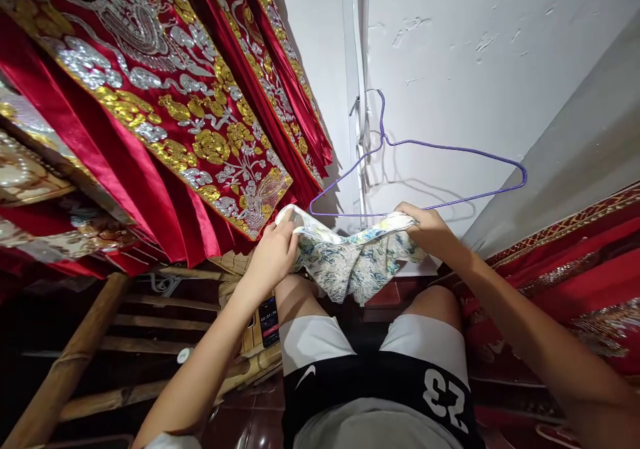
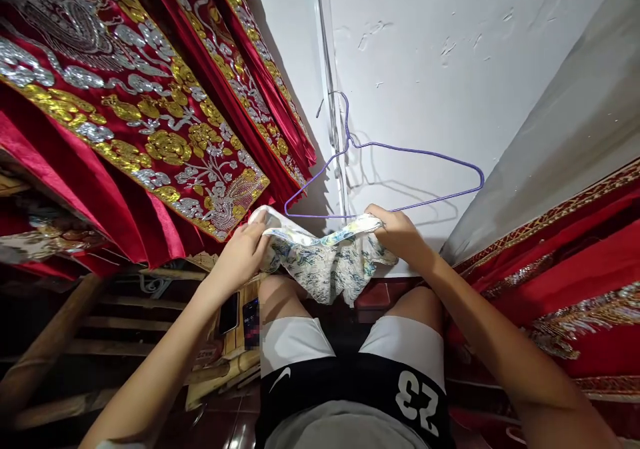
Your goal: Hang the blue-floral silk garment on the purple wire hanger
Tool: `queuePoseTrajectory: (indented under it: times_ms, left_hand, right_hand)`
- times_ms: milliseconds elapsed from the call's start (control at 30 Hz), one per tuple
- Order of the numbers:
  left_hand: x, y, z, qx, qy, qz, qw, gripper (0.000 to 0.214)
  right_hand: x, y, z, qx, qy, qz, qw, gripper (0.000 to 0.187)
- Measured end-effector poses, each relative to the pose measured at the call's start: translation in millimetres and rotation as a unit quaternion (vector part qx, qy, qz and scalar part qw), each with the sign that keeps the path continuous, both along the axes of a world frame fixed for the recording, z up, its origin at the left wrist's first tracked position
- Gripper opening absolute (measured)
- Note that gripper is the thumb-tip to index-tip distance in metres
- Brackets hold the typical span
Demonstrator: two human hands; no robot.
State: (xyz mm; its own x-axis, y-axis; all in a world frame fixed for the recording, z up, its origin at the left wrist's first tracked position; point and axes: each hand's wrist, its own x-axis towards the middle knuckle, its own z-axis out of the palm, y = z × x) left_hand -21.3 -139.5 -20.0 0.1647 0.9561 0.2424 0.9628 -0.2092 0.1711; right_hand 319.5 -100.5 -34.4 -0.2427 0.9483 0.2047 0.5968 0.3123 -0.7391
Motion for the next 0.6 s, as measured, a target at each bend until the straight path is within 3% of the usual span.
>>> queuePoseTrajectory:
  times_ms: [100, 200, 300, 400, 467, 600]
  left_hand:
    - [14.3, 15.4, 9.2, 0.06, -0.102, -0.056, 0.991, 0.036]
    - [23.8, 35.9, 16.6, 0.094, -0.128, -0.054, 0.986, 0.037]
    - [20.1, 52.1, 18.7, 0.049, -0.098, -0.014, 0.994, 0.039]
    - [9.6, 60.2, 13.5, -0.028, -0.078, 0.008, 0.997, 0.041]
    - [6.8, 63.0, 9.0, -0.04, -0.091, 0.011, 0.995, 0.042]
    - [24.0, 68.8, 10.3, 0.056, -0.191, -0.034, 0.979, 0.041]
  right_hand:
    - [0.0, -6.7, 11.8, -0.015, 0.015, 0.018, 1.0, 0.017]
    - [0.5, -4.2, 11.5, 0.004, 0.007, -0.005, 1.0, 0.019]
    - [4.1, -0.5, 5.1, 0.032, -0.007, -0.039, 0.999, 0.024]
    - [7.6, 1.4, -1.3, 0.049, -0.002, -0.015, 0.999, 0.026]
    - [7.1, 2.2, -4.9, 0.06, 0.01, 0.008, 0.998, 0.025]
    - [-4.9, 3.4, -11.2, 0.086, 0.023, 0.033, 0.995, 0.025]
